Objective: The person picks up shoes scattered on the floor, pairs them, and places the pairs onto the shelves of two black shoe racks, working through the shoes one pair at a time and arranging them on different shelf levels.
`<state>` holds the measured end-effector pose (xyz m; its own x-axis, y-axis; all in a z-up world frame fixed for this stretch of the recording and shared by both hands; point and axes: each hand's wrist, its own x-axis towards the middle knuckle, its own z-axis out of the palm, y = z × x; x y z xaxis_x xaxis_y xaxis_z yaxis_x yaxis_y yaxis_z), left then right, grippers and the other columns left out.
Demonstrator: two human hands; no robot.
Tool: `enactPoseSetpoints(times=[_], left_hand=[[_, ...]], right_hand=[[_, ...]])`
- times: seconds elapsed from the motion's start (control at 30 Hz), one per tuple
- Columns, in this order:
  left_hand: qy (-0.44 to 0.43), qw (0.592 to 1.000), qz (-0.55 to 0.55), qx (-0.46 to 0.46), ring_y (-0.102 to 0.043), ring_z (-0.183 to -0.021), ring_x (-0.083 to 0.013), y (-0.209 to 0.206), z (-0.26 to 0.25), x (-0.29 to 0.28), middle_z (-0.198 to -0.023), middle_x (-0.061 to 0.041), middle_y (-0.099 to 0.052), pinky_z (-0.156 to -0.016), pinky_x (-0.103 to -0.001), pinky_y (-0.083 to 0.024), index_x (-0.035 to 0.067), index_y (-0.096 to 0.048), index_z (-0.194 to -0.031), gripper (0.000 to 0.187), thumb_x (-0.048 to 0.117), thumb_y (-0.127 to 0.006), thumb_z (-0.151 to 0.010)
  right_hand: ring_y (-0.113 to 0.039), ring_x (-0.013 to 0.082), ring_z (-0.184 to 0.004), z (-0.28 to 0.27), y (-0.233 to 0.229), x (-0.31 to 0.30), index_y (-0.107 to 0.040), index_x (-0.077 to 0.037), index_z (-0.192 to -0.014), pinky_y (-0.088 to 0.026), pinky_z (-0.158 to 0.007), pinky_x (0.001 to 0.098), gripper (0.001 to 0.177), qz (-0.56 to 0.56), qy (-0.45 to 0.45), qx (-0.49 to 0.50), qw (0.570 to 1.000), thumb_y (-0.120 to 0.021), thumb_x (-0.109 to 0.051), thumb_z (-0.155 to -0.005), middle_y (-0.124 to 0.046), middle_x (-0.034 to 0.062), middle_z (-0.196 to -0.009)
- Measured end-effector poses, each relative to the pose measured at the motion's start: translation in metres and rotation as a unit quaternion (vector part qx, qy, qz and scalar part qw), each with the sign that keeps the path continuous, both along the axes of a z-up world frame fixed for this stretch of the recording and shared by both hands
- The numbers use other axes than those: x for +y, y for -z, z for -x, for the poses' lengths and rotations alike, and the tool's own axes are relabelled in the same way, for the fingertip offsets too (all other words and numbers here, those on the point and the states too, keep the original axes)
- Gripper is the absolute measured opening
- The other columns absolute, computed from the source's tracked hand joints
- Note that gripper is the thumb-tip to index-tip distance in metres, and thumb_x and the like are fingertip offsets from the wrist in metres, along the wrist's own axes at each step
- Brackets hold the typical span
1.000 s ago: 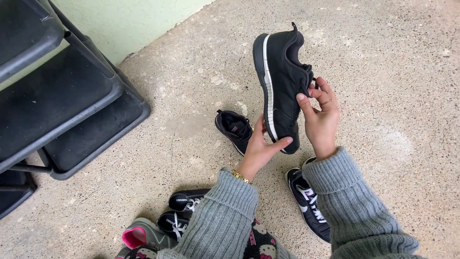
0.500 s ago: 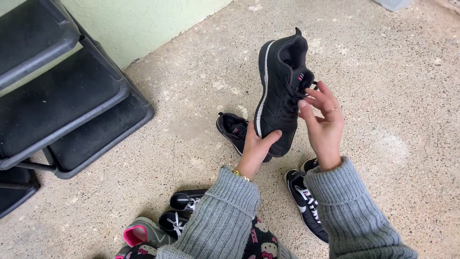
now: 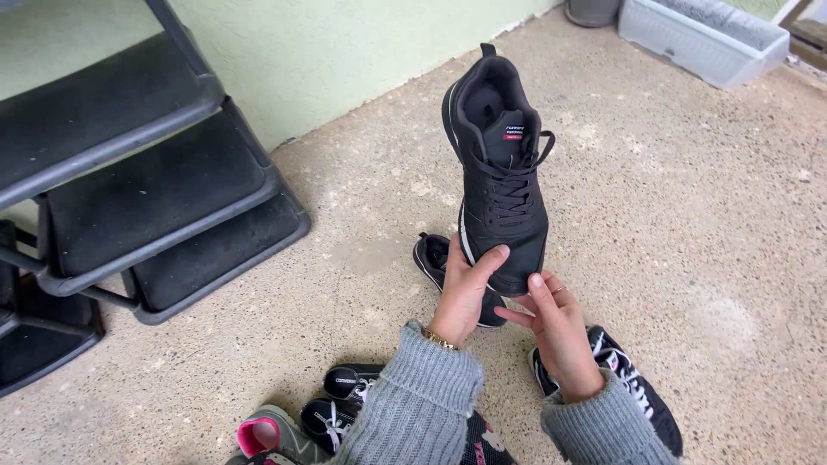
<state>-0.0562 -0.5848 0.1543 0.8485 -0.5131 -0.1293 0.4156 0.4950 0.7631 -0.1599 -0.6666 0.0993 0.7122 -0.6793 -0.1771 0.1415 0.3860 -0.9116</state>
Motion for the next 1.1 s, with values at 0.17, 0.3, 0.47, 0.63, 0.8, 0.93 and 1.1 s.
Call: enactPoseSetpoints(times=[0.17, 0.3, 0.47, 0.63, 0.8, 0.93, 1.1], left_hand=[[-0.025, 0.999, 0.041, 0.005, -0.068, -0.108, -0.0248, -0.019, -0.008, 0.021, -0.124, -0.018, -0.070, -0.096, -0.038, -0.057, 0.005, -0.054, -0.132, 0.059, 0.010, -0.076, -0.077], [-0.041, 0.998, 0.056, -0.013, -0.069, -0.107, -0.0199, -0.039, -0.020, 0.049, -0.125, -0.015, -0.071, -0.095, -0.033, -0.058, 0.007, -0.057, -0.129, 0.054, 0.015, -0.078, -0.080], [-0.070, 0.997, 0.031, -0.020, -0.067, -0.109, -0.0156, -0.045, -0.046, 0.098, -0.122, -0.012, -0.071, -0.101, -0.031, -0.054, 0.007, -0.051, -0.143, 0.066, 0.023, -0.075, -0.084], [-0.109, 0.992, -0.059, -0.010, -0.076, -0.100, -0.0232, -0.061, -0.056, 0.168, -0.118, -0.018, -0.075, -0.099, -0.034, -0.060, 0.005, -0.063, -0.129, 0.038, 0.020, -0.065, -0.093], [-0.192, 0.980, -0.038, 0.037, -0.073, -0.074, -0.0248, -0.038, -0.056, 0.226, -0.093, -0.021, -0.079, -0.081, -0.036, -0.060, -0.001, -0.069, -0.108, 0.016, 0.009, -0.064, -0.097], [-0.225, 0.973, -0.036, 0.038, -0.073, -0.072, -0.0291, -0.009, -0.058, 0.279, -0.088, -0.023, -0.078, -0.077, -0.039, -0.061, -0.005, -0.072, -0.109, 0.018, 0.007, -0.064, -0.097], [-0.316, 0.946, -0.039, 0.061, -0.074, -0.062, -0.0379, 0.038, -0.052, 0.344, -0.081, -0.029, -0.079, -0.071, -0.046, -0.064, -0.006, -0.075, -0.104, 0.016, 0.000, -0.068, -0.092]], right_hand=[[-0.067, 0.0173, -0.086, -0.025, -0.043, 0.026, -0.065, -0.001, -0.119, -0.064, -0.082, 0.0465, 0.026, -0.064, 0.009, -0.049, 0.997, -0.064, -0.011, -0.095, -0.067, 0.0041, -0.113], [-0.059, 0.0062, -0.063, -0.048, -0.056, 0.041, -0.068, -0.002, -0.104, -0.065, -0.083, 0.0480, 0.012, -0.068, 0.013, -0.048, 0.996, -0.070, -0.008, -0.093, -0.064, -0.0012, -0.097], [-0.067, 0.0186, -0.084, -0.088, -0.087, 0.067, -0.067, 0.001, -0.110, -0.063, -0.085, 0.0469, 0.018, -0.055, -0.042, -0.059, 0.996, -0.066, -0.012, -0.096, -0.070, 0.0073, -0.108], [-0.071, 0.0271, -0.093, -0.127, -0.138, 0.105, -0.065, 0.003, -0.112, -0.061, -0.086, 0.0448, 0.023, -0.042, -0.078, -0.064, 0.994, -0.064, -0.014, -0.097, -0.072, 0.0171, -0.107], [-0.074, 0.0241, -0.093, -0.167, -0.177, 0.138, -0.069, -0.005, -0.100, -0.063, -0.088, 0.0491, 0.017, -0.038, -0.130, -0.085, 0.987, -0.070, -0.019, -0.092, -0.077, 0.0152, -0.105], [-0.073, 0.0243, -0.097, -0.190, -0.223, 0.176, -0.068, -0.004, -0.104, -0.063, -0.090, 0.0458, 0.018, -0.026, -0.168, -0.073, 0.983, -0.068, -0.019, -0.093, -0.077, 0.0161, -0.111], [-0.071, 0.0264, -0.101, -0.233, -0.257, 0.213, -0.065, -0.001, -0.123, -0.060, -0.091, 0.0358, 0.036, -0.013, -0.215, -0.065, 0.974, -0.066, -0.021, -0.093, -0.074, 0.0171, -0.117]])
